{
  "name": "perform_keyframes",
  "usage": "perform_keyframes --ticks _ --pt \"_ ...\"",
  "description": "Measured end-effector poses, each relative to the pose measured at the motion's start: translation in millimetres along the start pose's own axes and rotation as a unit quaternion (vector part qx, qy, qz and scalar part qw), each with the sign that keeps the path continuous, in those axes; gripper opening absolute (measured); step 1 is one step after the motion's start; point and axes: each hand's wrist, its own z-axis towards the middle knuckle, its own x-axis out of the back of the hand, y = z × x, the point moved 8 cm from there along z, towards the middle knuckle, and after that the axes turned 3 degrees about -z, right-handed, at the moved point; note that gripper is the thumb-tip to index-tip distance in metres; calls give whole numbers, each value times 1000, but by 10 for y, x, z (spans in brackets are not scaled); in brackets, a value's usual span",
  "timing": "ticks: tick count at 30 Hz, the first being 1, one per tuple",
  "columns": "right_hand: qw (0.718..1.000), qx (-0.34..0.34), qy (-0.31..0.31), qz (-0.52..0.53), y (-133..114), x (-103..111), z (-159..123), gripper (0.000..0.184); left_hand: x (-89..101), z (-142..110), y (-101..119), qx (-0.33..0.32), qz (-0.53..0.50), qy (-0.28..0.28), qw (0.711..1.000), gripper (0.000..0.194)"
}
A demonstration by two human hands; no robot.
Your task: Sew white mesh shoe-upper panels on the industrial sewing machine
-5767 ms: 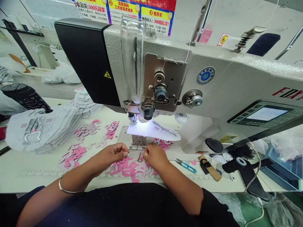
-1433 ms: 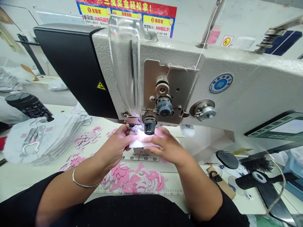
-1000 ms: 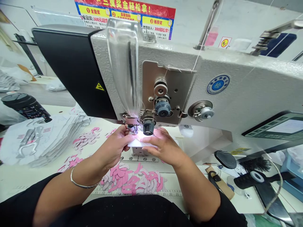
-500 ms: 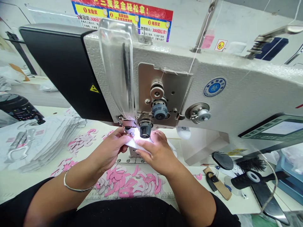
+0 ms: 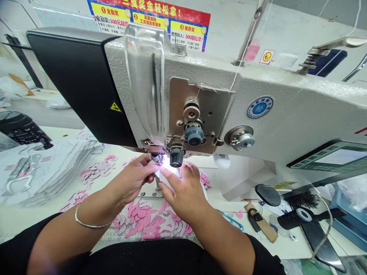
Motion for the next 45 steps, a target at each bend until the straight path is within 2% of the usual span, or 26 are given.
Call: perform_keyframes --ticks 7,12,19,22,27,32,36,39,42,45 --pt "1000 -9 22 3 51 -55 11 32 10 20 -26 9 -13 -1 1000 12" --pt "999 -33 -11 -1 94 -122 32 32 33 64 -19 4 -29 17 999 7" --pt "1000 -25 -20 1 109 -97 63 32 39 124 -72 7 -65 -2 998 7" --pt "999 -19 -39 2 112 -91 82 30 47 154 -102 21 -67 0 998 12" --pt "996 -28 -82 -13 140 -106 63 43 18 213 -85 9 -63 -37 997 23" --pt "997 -31 -54 -50 232 -107 7 54 58 194 -68 -6 -59 -24 998 23" --pt "999 -13 -33 -27 287 -101 19 50 124 73 -88 -20 -70 -15 997 14" --pt "999 25 -21 0 251 -52 17 47 163 -31 -138 -10 -75 -57 995 9" --pt "997 80 3 16 146 29 -39 42 276 -57 -228 45 -129 -64 989 22" --pt "993 115 3 15 50 77 -122 40 435 17 -303 104 -181 -12 978 46"
